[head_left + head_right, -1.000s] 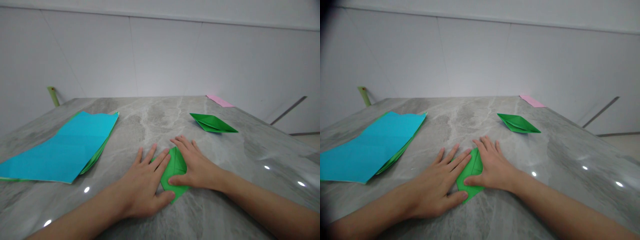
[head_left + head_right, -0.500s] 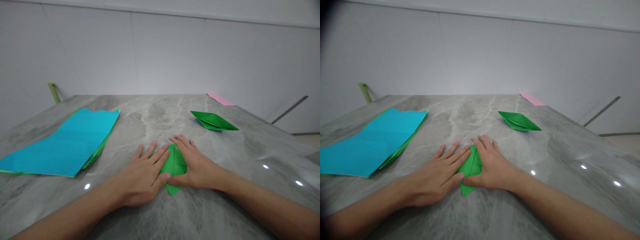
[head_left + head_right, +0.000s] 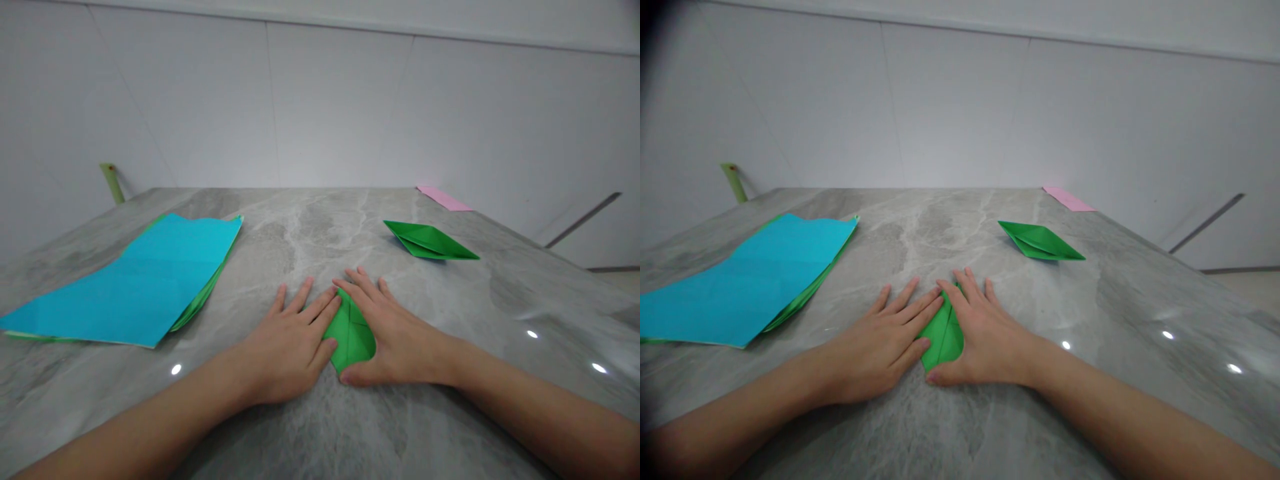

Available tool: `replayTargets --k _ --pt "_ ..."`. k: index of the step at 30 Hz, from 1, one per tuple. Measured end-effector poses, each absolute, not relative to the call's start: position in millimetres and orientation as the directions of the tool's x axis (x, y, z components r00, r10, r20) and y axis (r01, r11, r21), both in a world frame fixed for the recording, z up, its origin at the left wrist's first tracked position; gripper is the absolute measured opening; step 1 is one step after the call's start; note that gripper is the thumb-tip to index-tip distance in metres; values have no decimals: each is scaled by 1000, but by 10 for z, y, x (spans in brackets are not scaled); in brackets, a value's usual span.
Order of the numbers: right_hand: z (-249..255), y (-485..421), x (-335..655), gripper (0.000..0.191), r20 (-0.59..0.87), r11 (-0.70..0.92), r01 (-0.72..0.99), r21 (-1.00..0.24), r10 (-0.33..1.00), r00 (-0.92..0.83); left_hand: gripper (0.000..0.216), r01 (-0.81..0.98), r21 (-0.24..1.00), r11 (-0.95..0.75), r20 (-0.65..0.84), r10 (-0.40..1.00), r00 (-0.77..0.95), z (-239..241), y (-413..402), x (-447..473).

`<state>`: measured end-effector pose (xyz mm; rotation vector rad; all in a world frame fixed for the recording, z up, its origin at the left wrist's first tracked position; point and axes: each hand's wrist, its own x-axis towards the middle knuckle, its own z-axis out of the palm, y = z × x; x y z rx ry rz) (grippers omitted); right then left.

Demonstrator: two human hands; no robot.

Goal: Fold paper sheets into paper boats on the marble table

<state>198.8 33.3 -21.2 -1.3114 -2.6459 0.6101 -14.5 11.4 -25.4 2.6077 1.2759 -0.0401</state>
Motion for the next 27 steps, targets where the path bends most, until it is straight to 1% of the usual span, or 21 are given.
replayTargets --k 8,12,20,27 --pt "-264 391 2008 129 -35 543 734 -407 794 -607 69 783 196 -591 -150 771 619 -240 104 -138" --pt "-279 482 2041 122 3 512 752 -416 827 -562 67 785 191 -590 -163 769 618 -213 98 -132" --pt "-277 609 2066 110 20 402 799 -446 898 -441 67 785 192 -589 -174 767 618 -193 83 -138" --pt "-336 691 2100 102 76 411 781 -470 901 -428 67 781 189 -595 -164 765 622 -194 87 -140"
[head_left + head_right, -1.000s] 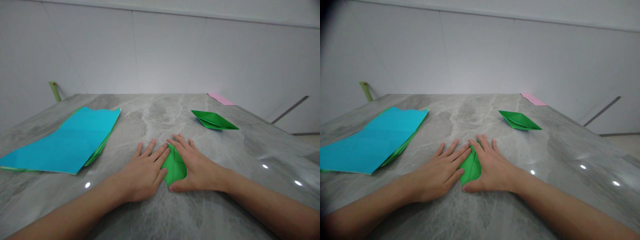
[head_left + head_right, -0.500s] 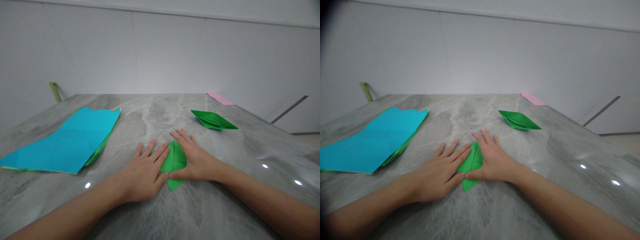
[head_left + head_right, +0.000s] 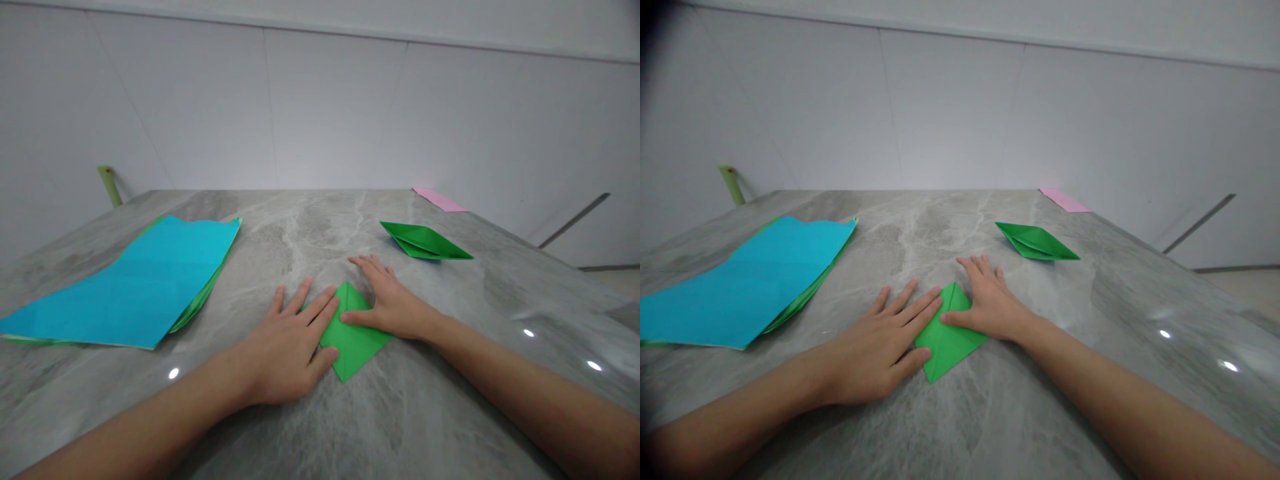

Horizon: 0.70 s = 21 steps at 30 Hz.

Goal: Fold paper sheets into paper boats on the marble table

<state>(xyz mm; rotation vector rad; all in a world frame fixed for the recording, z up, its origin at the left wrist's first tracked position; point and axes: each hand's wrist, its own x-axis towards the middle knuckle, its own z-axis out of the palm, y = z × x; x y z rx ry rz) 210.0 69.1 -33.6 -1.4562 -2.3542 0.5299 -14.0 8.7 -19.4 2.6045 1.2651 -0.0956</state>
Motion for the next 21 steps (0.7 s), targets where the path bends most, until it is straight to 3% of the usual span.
replayTargets --k 15,21 --pt "-338 674 2132 105 39 436 753 -492 875 -482 68 742 234 -628 -189 719 668 -159 47 -175" --pt "-325 683 2117 95 68 398 747 -532 900 -431 68 735 243 -633 -171 718 675 -165 43 -173"
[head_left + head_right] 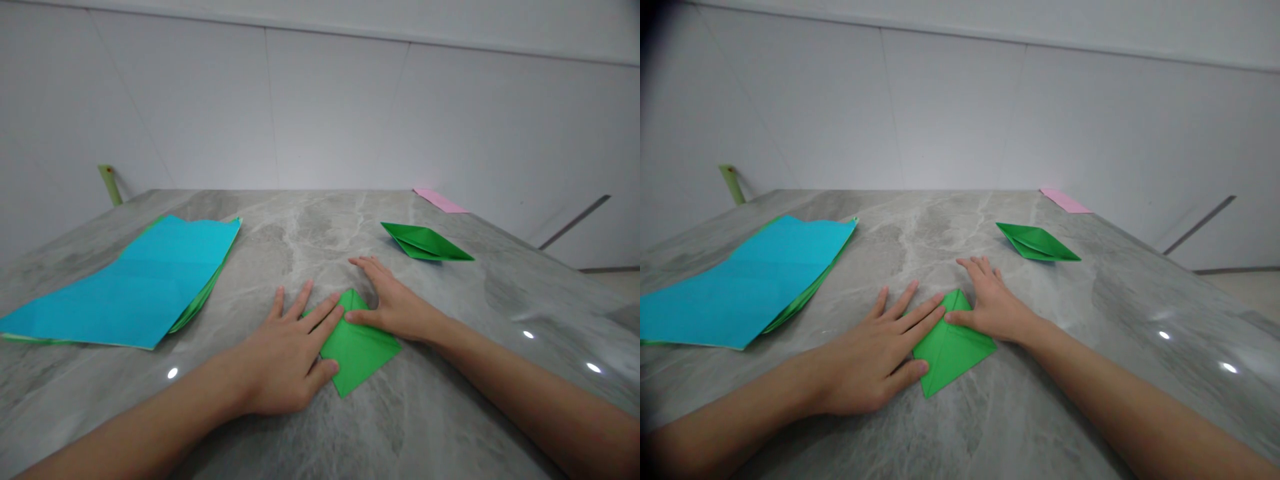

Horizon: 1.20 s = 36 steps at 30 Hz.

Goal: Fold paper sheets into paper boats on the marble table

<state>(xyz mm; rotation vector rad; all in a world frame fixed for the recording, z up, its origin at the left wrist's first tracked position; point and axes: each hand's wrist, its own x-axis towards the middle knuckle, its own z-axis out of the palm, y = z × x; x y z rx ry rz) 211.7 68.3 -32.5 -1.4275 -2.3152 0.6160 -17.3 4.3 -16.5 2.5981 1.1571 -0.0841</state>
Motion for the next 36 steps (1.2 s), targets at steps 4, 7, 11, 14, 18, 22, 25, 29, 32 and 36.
replayTargets --k 4,7,11,14,18,22,25,29,32,36 --pt "-327 687 2122 92 86 404 737 -542 899 -429 69 738 243 -629 -193 715 672 -161 56 -178" --pt "-334 701 2129 92 96 400 745 -533 904 -417 69 738 240 -630 -194 714 673 -160 62 -180" --pt "-345 737 2142 88 128 409 746 -526 905 -406 69 740 241 -628 -190 717 671 -164 57 -181" --pt "-366 777 2156 86 138 404 755 -516 909 -393 67 738 243 -629 -198 713 673 -153 48 -177" --pt "-398 832 2176 83 173 408 763 -502 911 -373 60 741 236 -629 -218 709 671 -120 40 -169" --pt "-407 874 2190 78 203 411 760 -504 911 -359 58 741 242 -626 -226 706 671 -99 40 -163" --pt "-418 908 2202 73 232 413 758 -505 911 -342 58 740 245 -627 -224 706 672 -106 44 -162" --pt "-459 967 2217 70 278 429 749 -505 902 -329 58 739 242 -628 -221 706 673 -114 51 -163" --pt "-486 1006 2218 65 319 432 758 -489 897 -305 57 741 240 -628 -231 704 672 -102 54 -162" --pt "-480 1016 2206 48 421 475 745 -468 861 -284 57 739 239 -631 -223 705 674 -98 53 -166"
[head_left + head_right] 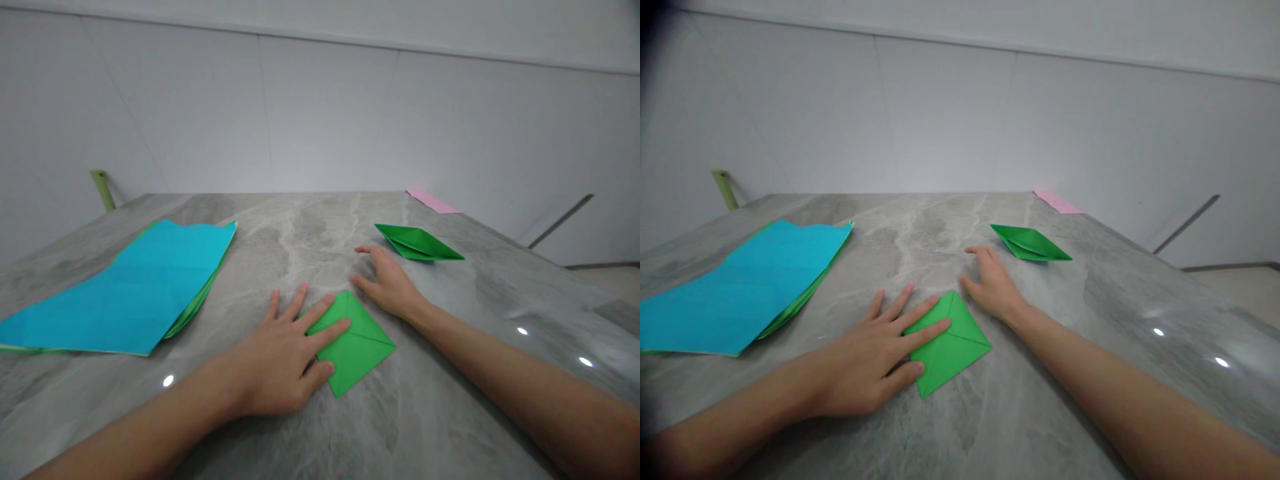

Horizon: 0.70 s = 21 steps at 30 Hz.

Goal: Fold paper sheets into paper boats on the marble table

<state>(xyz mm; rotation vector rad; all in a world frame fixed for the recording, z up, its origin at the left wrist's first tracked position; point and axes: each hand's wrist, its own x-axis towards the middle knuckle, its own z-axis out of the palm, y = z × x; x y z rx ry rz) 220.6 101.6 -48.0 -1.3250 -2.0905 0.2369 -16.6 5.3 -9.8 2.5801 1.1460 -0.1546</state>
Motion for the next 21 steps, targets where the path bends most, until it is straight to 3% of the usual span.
replayTargets --k 6,17,21 --pt "-463 989 2204 68 375 512 716 -476 854 -361 58 731 240 -639 -195 706 681 -143 48 -189" --pt "-442 968 2221 63 324 495 733 -465 867 -380 71 760 218 -613 -205 732 650 -128 38 -166" --pt "-424 917 2220 73 268 497 726 -475 868 -418 73 750 233 -619 -195 726 660 -131 47 -176"
